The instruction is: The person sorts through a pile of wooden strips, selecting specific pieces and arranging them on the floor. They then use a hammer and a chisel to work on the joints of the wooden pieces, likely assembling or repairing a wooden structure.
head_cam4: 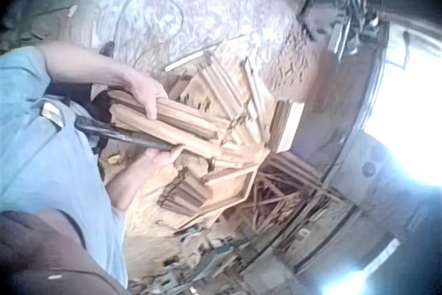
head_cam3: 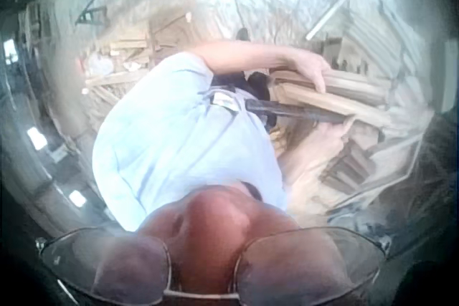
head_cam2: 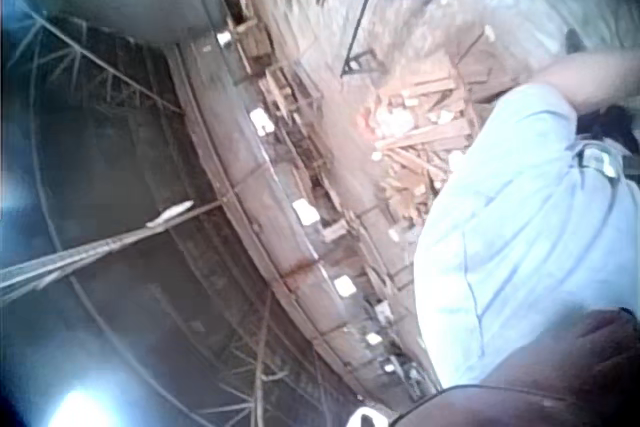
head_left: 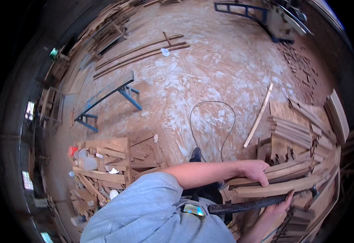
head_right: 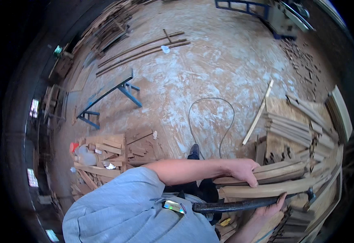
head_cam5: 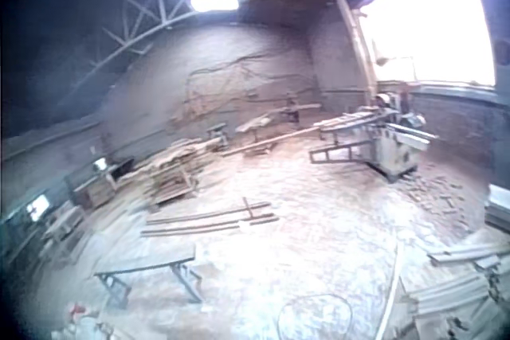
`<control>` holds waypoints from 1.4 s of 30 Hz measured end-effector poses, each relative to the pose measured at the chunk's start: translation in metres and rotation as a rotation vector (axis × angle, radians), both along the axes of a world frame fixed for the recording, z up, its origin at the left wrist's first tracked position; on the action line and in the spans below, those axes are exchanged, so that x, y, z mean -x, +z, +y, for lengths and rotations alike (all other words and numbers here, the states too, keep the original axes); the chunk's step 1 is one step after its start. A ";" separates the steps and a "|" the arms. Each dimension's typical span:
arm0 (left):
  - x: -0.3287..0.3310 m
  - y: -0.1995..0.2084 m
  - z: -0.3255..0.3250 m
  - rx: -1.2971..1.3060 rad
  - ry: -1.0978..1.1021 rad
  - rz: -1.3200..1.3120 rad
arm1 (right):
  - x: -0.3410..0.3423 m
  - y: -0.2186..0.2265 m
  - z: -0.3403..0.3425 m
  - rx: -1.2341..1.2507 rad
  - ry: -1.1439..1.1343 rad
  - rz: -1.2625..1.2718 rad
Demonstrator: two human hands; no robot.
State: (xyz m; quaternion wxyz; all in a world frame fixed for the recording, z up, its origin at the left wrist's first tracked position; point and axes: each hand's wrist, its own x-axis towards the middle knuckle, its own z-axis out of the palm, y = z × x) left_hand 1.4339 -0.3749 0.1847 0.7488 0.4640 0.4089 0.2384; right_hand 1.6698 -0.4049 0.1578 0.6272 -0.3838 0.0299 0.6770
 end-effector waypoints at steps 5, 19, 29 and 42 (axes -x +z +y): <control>0.051 0.020 0.003 0.000 0.059 -0.059 | 0.049 0.017 0.029 -0.034 0.092 -0.021; 0.216 0.028 0.015 -0.053 0.461 0.150 | 0.194 0.024 0.090 -0.219 0.469 -0.068; 0.358 -0.019 -0.010 0.054 0.977 0.165 | 0.255 0.015 0.116 -0.237 0.517 0.016; 0.412 0.039 -0.014 -0.021 0.966 0.208 | 0.341 0.051 0.116 0.102 0.337 -0.155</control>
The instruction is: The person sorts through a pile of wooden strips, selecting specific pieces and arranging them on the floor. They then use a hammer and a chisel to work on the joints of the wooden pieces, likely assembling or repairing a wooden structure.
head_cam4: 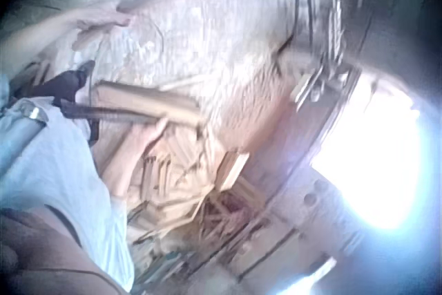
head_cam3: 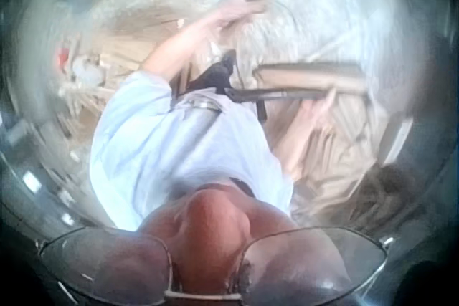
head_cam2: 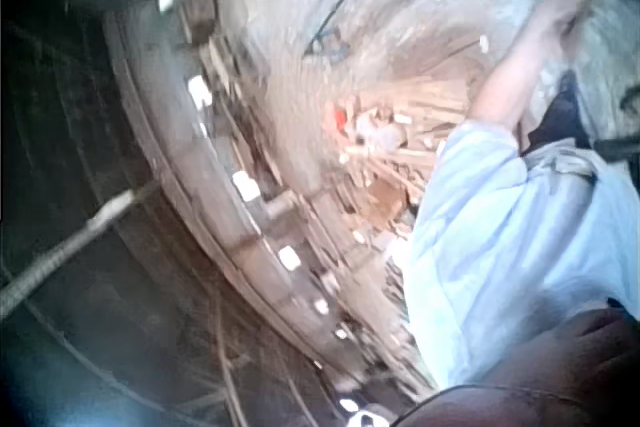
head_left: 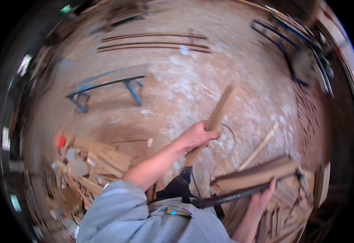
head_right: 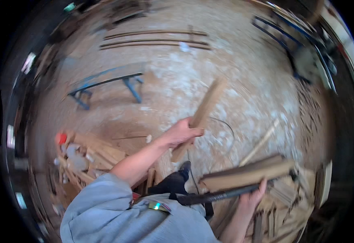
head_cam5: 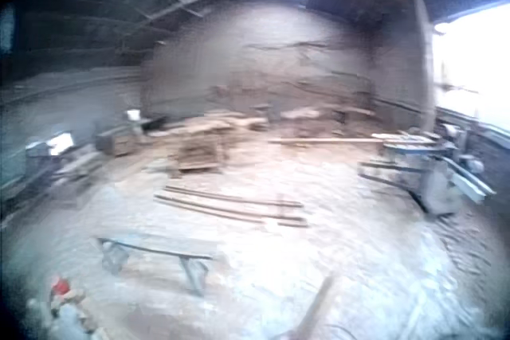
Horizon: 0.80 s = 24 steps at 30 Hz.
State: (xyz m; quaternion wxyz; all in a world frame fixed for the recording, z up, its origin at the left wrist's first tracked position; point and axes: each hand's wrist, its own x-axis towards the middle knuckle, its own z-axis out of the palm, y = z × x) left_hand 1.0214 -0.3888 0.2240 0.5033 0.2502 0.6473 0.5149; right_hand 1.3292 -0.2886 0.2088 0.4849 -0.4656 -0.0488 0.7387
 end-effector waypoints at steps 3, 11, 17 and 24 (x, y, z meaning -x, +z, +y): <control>-0.020 -0.018 0.002 0.094 -0.205 -0.019 | 0.010 -0.007 -0.006 -0.067 0.198 0.024; -0.116 0.003 0.023 0.082 -0.460 0.065 | 0.009 -0.011 -0.028 -0.104 0.225 0.238; -0.156 0.012 0.024 0.118 -0.567 0.132 | -0.006 -0.017 -0.041 -0.170 0.159 0.167; -0.224 0.006 0.038 0.046 -0.778 0.186 | -0.081 -0.022 -0.061 -0.290 -0.074 0.228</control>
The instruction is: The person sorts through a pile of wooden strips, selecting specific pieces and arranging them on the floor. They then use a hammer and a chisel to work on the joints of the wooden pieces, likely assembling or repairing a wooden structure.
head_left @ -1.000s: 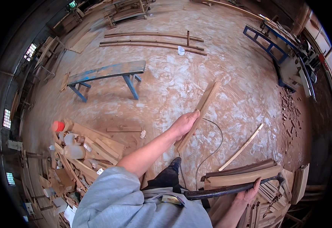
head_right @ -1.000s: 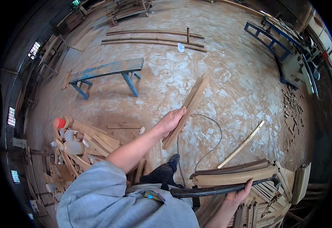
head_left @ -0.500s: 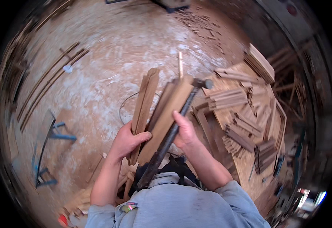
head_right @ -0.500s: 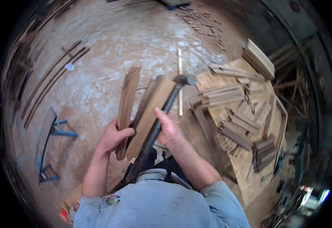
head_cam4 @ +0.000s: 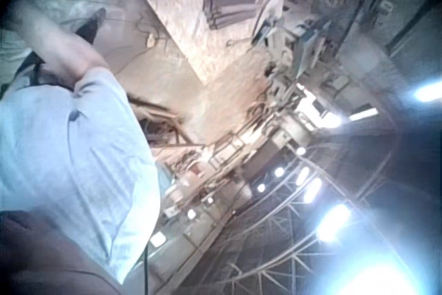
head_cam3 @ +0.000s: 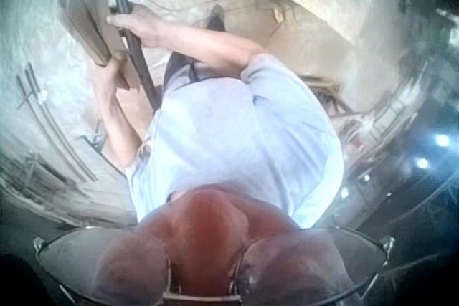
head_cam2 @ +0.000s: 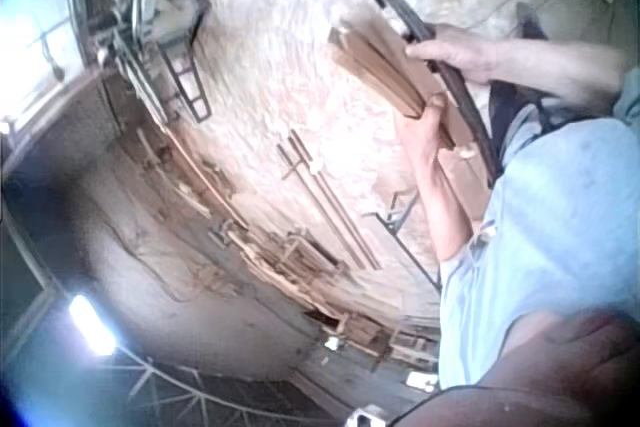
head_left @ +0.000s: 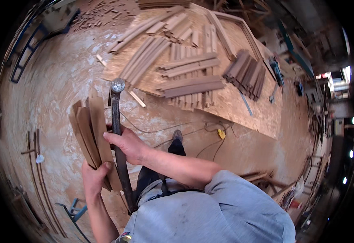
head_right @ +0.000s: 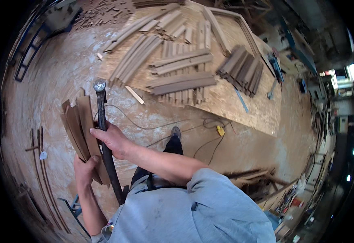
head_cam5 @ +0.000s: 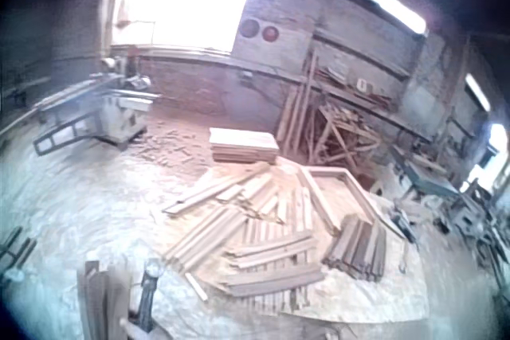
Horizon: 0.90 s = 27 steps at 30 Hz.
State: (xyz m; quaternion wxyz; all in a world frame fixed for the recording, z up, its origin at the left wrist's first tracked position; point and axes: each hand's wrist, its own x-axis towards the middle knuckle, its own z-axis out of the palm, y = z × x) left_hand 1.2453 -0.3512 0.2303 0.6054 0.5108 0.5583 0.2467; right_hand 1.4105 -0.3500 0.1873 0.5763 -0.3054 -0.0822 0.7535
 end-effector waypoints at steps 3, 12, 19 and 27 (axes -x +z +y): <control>-0.021 -0.009 0.004 0.009 0.021 0.045 | -0.054 0.003 -0.007 0.081 -0.149 -0.092; -0.060 -0.024 -0.001 -0.008 0.066 -0.224 | -0.291 0.029 -0.066 0.213 -0.411 -0.836; -0.098 -0.011 -0.010 -0.054 0.104 -0.310 | -0.373 -0.013 -0.126 0.450 -0.083 -1.211; -0.107 0.000 -0.019 -0.084 0.215 -0.343 | -0.385 0.035 0.013 0.075 -0.182 -0.878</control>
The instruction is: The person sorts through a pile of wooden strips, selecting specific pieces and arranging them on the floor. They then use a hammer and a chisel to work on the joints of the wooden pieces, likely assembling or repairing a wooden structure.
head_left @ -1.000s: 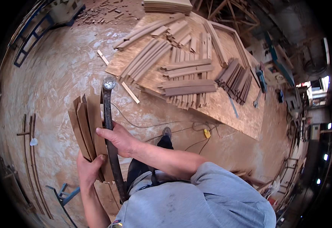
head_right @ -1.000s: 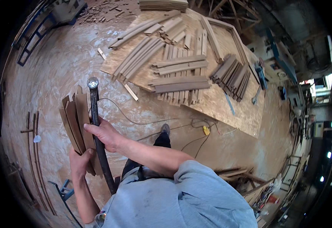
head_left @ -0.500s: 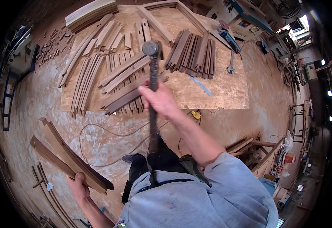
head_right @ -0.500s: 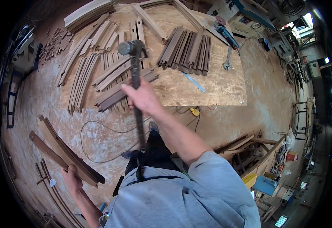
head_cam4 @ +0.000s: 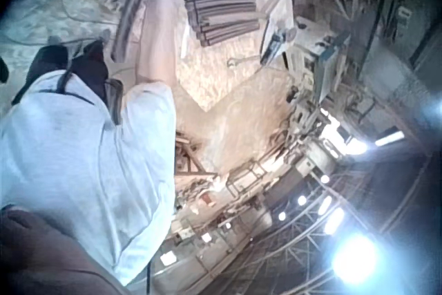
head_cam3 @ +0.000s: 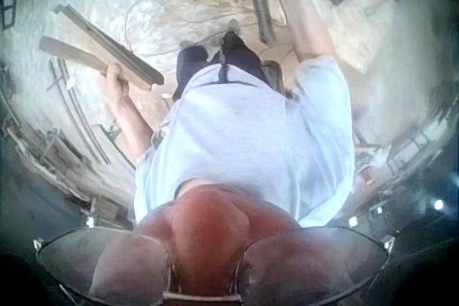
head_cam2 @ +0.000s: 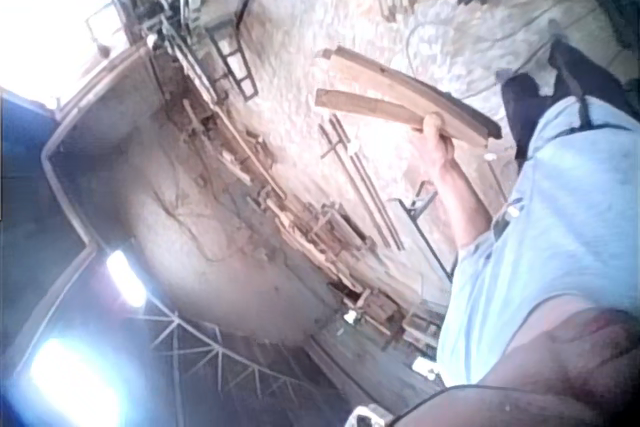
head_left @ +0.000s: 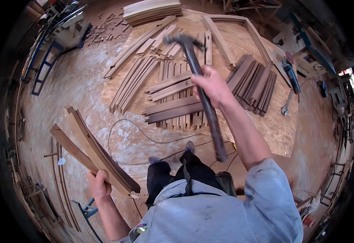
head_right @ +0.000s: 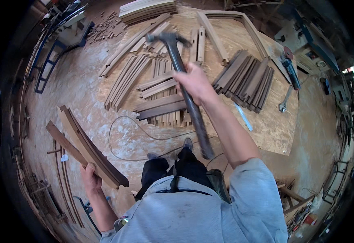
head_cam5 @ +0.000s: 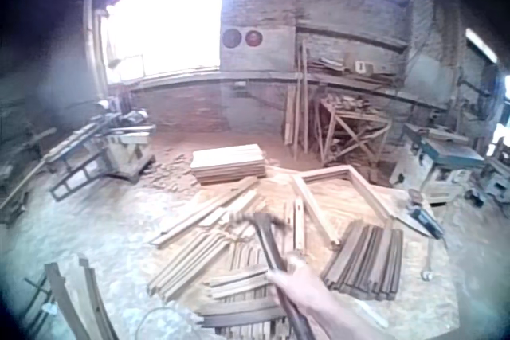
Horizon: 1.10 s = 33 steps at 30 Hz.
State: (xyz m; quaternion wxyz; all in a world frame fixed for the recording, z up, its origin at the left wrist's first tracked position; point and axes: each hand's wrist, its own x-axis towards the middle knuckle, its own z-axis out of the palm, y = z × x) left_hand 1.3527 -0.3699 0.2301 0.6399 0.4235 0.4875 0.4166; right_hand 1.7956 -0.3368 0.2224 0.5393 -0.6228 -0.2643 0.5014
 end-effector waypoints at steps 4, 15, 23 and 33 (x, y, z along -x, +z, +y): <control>0.006 0.007 0.001 -0.002 0.063 0.003 | 0.043 -0.017 0.023 0.044 0.038 0.423; 0.035 -0.027 0.103 0.090 -0.004 0.022 | 0.093 -0.115 0.181 -0.025 -0.723 0.760; 0.003 -0.033 0.189 0.158 -0.281 0.129 | 0.115 -0.165 0.249 0.047 -0.685 0.570; -0.091 -0.060 0.263 0.216 -0.692 0.251 | 0.174 -0.077 0.124 -0.021 -0.050 0.193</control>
